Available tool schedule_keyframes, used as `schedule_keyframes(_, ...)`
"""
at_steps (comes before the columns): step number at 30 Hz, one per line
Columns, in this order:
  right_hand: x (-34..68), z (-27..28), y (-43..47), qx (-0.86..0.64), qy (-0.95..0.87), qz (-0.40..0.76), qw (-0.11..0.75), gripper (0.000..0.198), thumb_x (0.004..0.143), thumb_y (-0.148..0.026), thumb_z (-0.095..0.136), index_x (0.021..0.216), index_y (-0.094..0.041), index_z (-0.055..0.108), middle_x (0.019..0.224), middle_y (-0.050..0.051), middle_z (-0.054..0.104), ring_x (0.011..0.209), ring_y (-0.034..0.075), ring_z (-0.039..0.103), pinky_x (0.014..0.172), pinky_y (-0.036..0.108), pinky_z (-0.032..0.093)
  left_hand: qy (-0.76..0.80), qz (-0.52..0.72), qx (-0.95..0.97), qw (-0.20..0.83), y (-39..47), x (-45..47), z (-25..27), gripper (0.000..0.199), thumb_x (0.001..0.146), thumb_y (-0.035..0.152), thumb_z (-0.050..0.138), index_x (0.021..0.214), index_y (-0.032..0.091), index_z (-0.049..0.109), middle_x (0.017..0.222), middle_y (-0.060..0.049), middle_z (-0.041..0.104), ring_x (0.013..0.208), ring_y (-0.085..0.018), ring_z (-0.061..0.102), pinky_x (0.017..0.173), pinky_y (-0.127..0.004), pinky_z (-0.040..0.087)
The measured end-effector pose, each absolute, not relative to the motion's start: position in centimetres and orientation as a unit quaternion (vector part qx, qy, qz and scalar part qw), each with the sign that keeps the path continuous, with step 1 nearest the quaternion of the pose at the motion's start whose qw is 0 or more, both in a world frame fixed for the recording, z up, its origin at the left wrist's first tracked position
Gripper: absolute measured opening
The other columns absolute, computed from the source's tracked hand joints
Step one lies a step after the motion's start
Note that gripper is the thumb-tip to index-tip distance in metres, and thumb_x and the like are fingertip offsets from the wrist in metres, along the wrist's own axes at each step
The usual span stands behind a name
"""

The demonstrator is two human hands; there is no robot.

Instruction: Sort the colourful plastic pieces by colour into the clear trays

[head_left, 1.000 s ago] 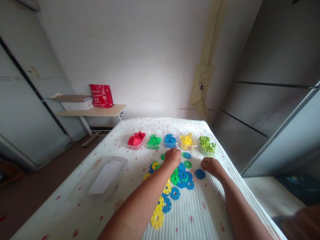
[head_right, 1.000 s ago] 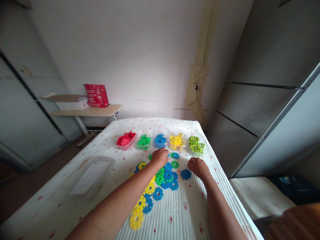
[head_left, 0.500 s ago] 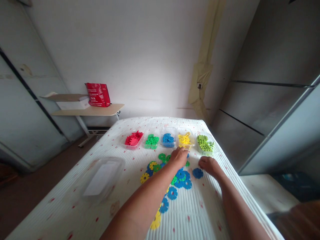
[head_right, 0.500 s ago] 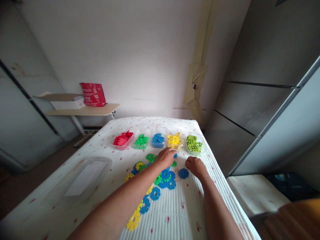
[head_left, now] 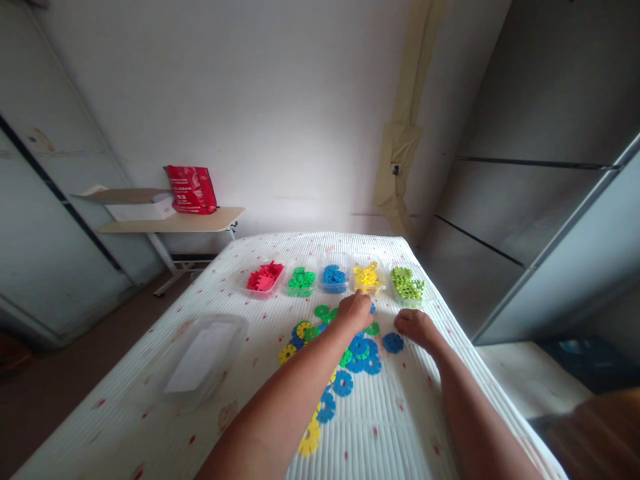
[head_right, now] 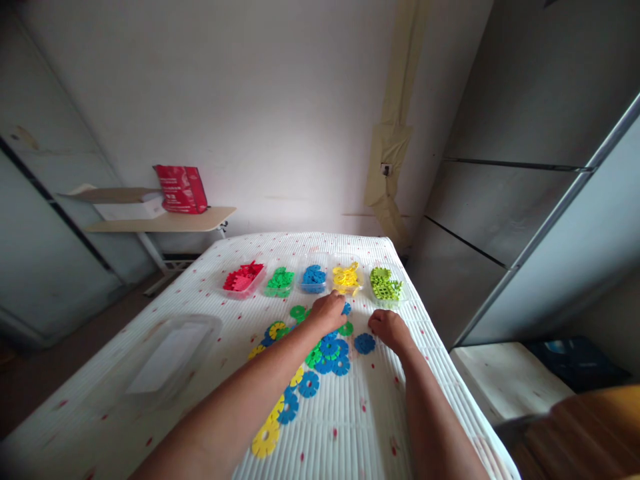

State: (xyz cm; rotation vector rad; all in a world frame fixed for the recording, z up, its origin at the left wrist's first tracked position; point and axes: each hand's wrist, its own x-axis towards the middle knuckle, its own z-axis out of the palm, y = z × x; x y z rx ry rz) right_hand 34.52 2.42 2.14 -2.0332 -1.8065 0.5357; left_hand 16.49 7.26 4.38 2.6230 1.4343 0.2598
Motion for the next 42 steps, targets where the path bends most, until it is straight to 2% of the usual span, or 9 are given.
schedule_keyframes(7,35.4,2.4,2.3,-0.734,-0.586,0.253,0.232,0.018,0.071,-0.017,0.044,0.066,-0.017,0.062,0.048,-0.002,0.056,0.045,0.009,0.050,0.048,0.019,0.035,0.387,0.125,0.909,0.095,4.5,17.4,4.0,0.025,0.073,0.029,0.056,0.096,0.021,0.061,0.100,-0.004,0.060,0.089,-0.019,0.061,0.079,-0.026,0.049)
schedule_keyframes(11,35.7,2.7,2.1,-0.726,-0.592,0.258,0.237,0.018,0.071,-0.019,0.044,0.062,-0.018,0.060,0.042,-0.003,0.052,0.041,0.009,0.046,0.045,0.019,0.033,0.341,0.124,0.925,0.110,2.9,18.4,3.0,0.022,0.072,0.028,0.055,0.091,0.018,0.063,0.098,-0.006,0.059,0.082,-0.019,0.061,0.074,-0.027,0.050)
schedule_keyframes(22,35.5,2.9,1.9,-0.727,-0.585,0.264,0.245,0.017,0.070,-0.021,0.045,0.060,-0.018,0.058,0.040,-0.004,0.050,0.040,0.009,0.046,0.045,0.020,0.033,0.357,0.048,0.924,0.131,2.5,19.5,3.6,0.027,0.066,0.024,0.058,0.090,0.015,0.066,0.102,-0.010,0.059,0.078,-0.021,0.063,0.071,-0.030,0.052)
schedule_keyframes(28,35.8,2.5,2.2,-0.725,-0.574,0.286,0.252,0.016,0.069,-0.019,0.044,0.063,-0.018,0.059,0.042,-0.004,0.051,0.039,0.009,0.046,0.044,0.020,0.033,0.374,0.104,0.900,0.196,3.3,18.5,3.7,0.031,0.061,0.030,0.066,0.089,0.017,0.067,0.094,-0.006,0.065,0.084,-0.020,0.061,0.076,-0.026,0.049)
schedule_keyframes(34,36.2,1.9,2.6,-0.725,-0.574,0.292,0.244,0.015,0.068,-0.018,0.044,0.063,-0.018,0.059,0.044,-0.003,0.053,0.040,0.009,0.047,0.045,0.019,0.034,0.396,0.160,0.858,0.286,5.1,16.2,4.4,0.033,0.064,0.039,0.066,0.088,0.017,0.068,0.081,-0.001,0.068,0.076,-0.015,0.061,0.066,-0.022,0.046)
schedule_keyframes(37,36.1,1.9,2.5,-0.726,-0.576,0.285,0.244,0.016,0.067,-0.019,0.044,0.062,-0.018,0.058,0.044,-0.003,0.053,0.040,0.009,0.046,0.045,0.020,0.034,0.389,0.159,0.869,0.262,4.7,16.1,4.5,0.030,0.063,0.037,0.065,0.085,0.017,0.068,0.081,-0.002,0.068,0.076,-0.016,0.061,0.066,-0.023,0.045)
schedule_keyframes(42,35.9,2.1,2.3,-0.725,-0.580,0.280,0.245,0.016,0.069,-0.021,0.044,0.062,-0.018,0.059,0.043,-0.003,0.052,0.041,0.010,0.047,0.045,0.021,0.034,0.371,0.111,0.910,0.151,2.5,17.3,3.8,0.020,0.064,0.024,0.061,0.082,0.015,0.065,0.088,-0.008,0.064,0.081,-0.020,0.061,0.072,-0.026,0.047)
